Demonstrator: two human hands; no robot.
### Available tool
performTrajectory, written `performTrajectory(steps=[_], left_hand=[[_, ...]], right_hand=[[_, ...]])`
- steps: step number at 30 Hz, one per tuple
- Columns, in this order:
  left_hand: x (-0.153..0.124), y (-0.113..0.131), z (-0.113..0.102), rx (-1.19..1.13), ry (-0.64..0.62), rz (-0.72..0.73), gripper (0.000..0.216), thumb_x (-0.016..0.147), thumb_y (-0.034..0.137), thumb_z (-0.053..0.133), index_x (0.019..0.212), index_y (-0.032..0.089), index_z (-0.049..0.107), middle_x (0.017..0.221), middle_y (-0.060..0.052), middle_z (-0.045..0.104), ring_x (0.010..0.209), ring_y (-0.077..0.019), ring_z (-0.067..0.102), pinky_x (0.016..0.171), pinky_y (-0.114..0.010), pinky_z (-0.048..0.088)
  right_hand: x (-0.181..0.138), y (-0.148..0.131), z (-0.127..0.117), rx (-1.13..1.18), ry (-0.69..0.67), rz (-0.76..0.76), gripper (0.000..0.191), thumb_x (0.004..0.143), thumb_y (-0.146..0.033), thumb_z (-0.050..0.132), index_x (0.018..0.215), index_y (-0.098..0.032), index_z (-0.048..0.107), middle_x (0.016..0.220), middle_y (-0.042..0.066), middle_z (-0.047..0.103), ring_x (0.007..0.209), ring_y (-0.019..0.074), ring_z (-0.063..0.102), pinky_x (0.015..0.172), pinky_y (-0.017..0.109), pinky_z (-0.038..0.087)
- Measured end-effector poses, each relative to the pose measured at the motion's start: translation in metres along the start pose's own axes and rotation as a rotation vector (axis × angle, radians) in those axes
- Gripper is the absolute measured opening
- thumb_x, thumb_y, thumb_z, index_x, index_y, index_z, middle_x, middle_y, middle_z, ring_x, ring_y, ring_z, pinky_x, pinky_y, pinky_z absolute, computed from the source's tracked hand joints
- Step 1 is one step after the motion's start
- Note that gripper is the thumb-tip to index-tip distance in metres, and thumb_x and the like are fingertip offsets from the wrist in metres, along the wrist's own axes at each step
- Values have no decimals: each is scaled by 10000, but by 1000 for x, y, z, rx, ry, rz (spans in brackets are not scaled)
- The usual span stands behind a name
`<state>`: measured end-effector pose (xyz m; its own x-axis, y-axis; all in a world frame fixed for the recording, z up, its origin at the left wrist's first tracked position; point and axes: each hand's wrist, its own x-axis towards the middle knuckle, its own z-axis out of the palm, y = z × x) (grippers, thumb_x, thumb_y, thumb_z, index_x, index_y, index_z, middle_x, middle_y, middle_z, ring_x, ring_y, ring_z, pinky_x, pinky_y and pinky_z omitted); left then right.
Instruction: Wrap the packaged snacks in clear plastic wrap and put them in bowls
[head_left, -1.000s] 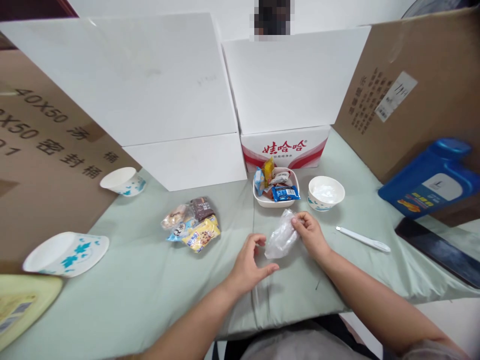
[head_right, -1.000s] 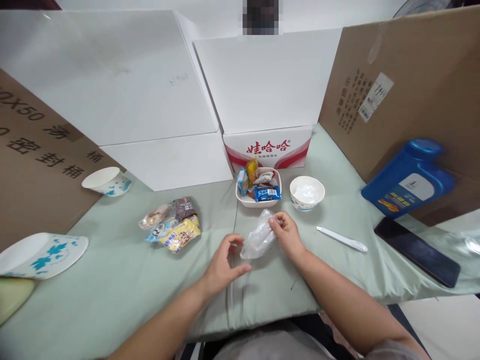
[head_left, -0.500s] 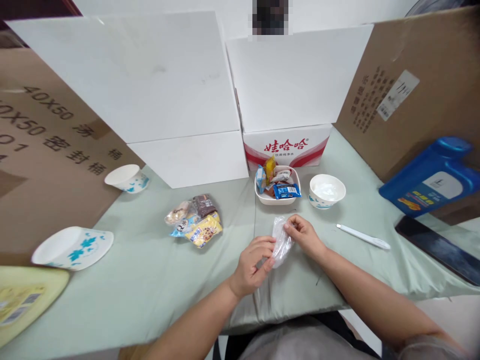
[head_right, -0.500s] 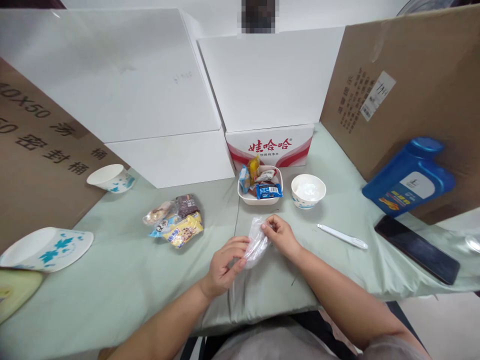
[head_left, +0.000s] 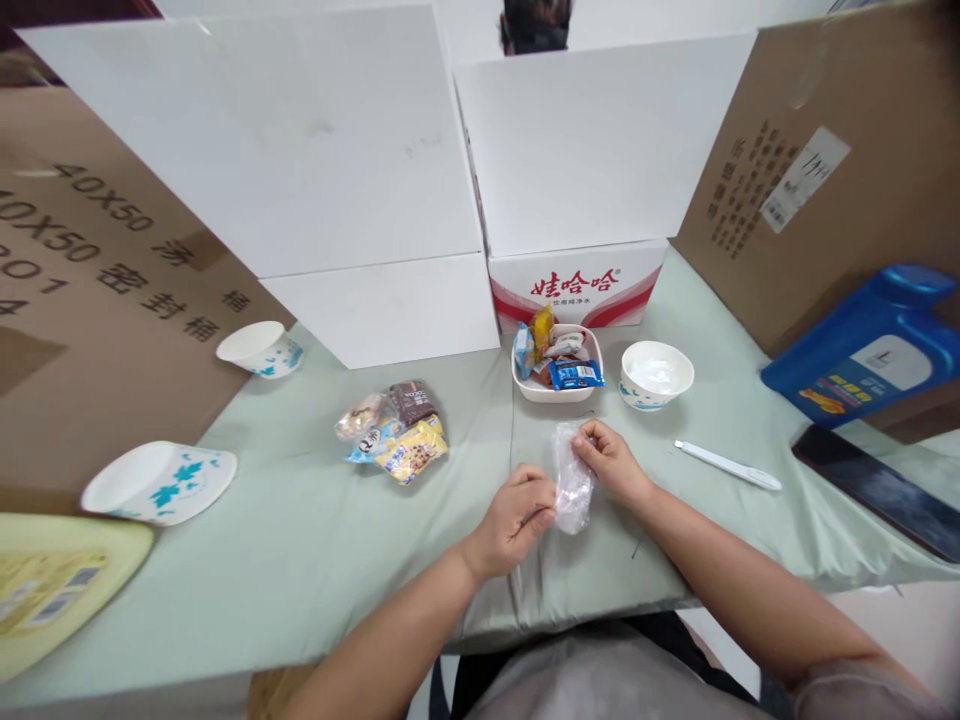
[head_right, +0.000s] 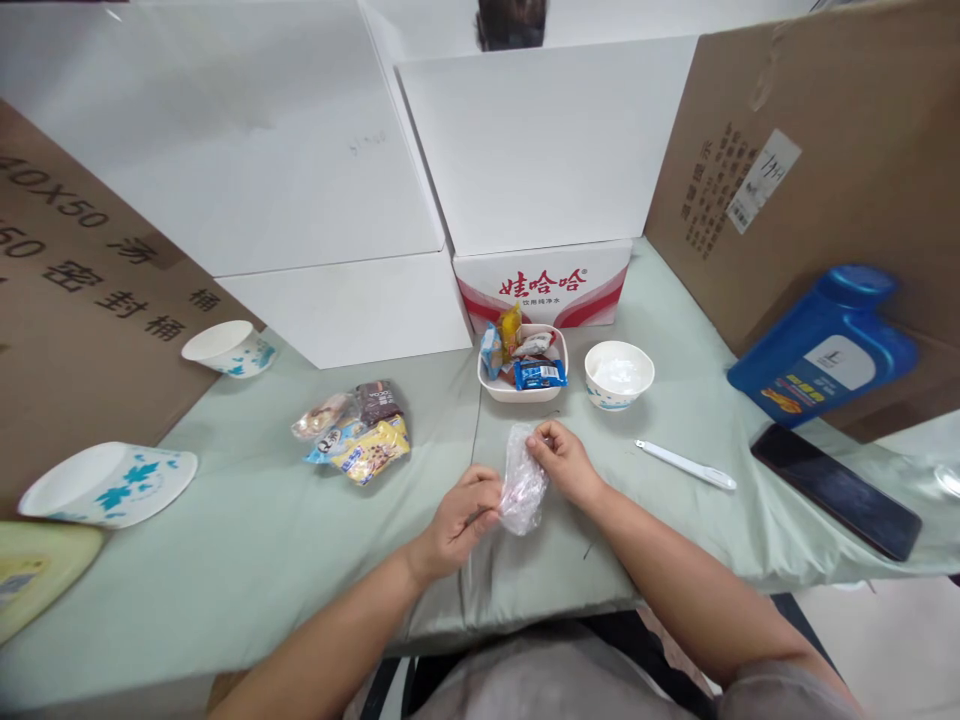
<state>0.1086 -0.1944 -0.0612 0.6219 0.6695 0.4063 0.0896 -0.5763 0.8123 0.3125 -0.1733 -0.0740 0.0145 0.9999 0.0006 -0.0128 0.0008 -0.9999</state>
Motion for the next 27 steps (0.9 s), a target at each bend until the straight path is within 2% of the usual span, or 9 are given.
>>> performTrajectory(steps=[2, 5, 10, 12, 16, 19, 22, 25, 27], left_hand=[[1, 0, 0, -41, -1, 9, 387, 978, 481, 382, 858, 193, 611, 828, -71, 610, 953, -219, 545, 862, -354, 444], [1, 2, 1, -90, -36, -3, 369, 996, 437, 351, 909, 182, 603, 892, -82, 610, 920, -202, 567, 851, -343, 448], [0, 4, 3, -9, -135, 72, 307, 985, 427, 374, 924, 200, 571, 973, -102, 636, 1068, -243, 541, 934, -385, 412], [1, 4, 4, -25, -185, 77, 292, 985, 408, 363, 913, 201, 556, 919, -89, 634, 976, -226, 568, 883, -363, 432], [1, 4, 4, -39, -286, -14, 275, 985, 382, 334, 908, 200, 525, 805, -41, 583, 745, -167, 544, 731, -288, 436], [1, 5, 4, -58, -332, -59, 300, 982, 417, 328, 883, 198, 508, 833, -40, 570, 773, -167, 530, 748, -287, 434], [-2, 4, 4, -101, -314, -119, 285, 976, 434, 355, 907, 195, 495, 819, -25, 554, 733, -150, 520, 712, -274, 440], [-6, 3, 5, -169, -266, -208, 217, 940, 403, 470, 1000, 194, 471, 860, -26, 575, 718, -138, 552, 678, -261, 464], [-8, 2, 5, -210, -253, -235, 271, 898, 367, 557, 1076, 193, 452, 932, -52, 616, 799, -162, 601, 739, -288, 493]], right_hand=[[0, 0, 0, -4, -21, 4, 472, 717, -666, 641, 725, -226, 472, 533, -78, 403, 473, 90, 344, 450, 229, 279], [1, 0, 0, -25, 0, -10, 475, 710, -674, 635, 723, -225, 478, 541, -70, 421, 483, 95, 360, 457, 234, 292], [1, 1, 1, -56, 1, -29, 445, 714, -640, 644, 715, -221, 493, 549, -67, 422, 492, 95, 360, 466, 235, 294], [0, 1, 2, -68, -28, -32, 428, 714, -618, 653, 712, -218, 501, 560, -63, 435, 500, 95, 368, 471, 234, 298], [-1, 1, 2, -105, -19, -49, 395, 718, -584, 664, 714, -216, 520, 579, -55, 461, 518, 99, 381, 476, 232, 306], [0, 1, 1, -112, 34, -64, 389, 725, -579, 661, 720, -216, 521, 564, -58, 445, 515, 99, 370, 475, 234, 307], [1, 2, -1, -101, 61, -73, 391, 729, -583, 656, 723, -216, 522, 566, -57, 443, 516, 102, 368, 486, 240, 317], [1, 2, -2, -103, 69, -89, 378, 729, -573, 660, 725, -216, 537, 594, -46, 465, 535, 109, 388, 502, 246, 333], [2, 2, -2, -94, 88, -96, 372, 733, -569, 659, 730, -216, 539, 601, -43, 473, 534, 109, 393, 504, 249, 338]])
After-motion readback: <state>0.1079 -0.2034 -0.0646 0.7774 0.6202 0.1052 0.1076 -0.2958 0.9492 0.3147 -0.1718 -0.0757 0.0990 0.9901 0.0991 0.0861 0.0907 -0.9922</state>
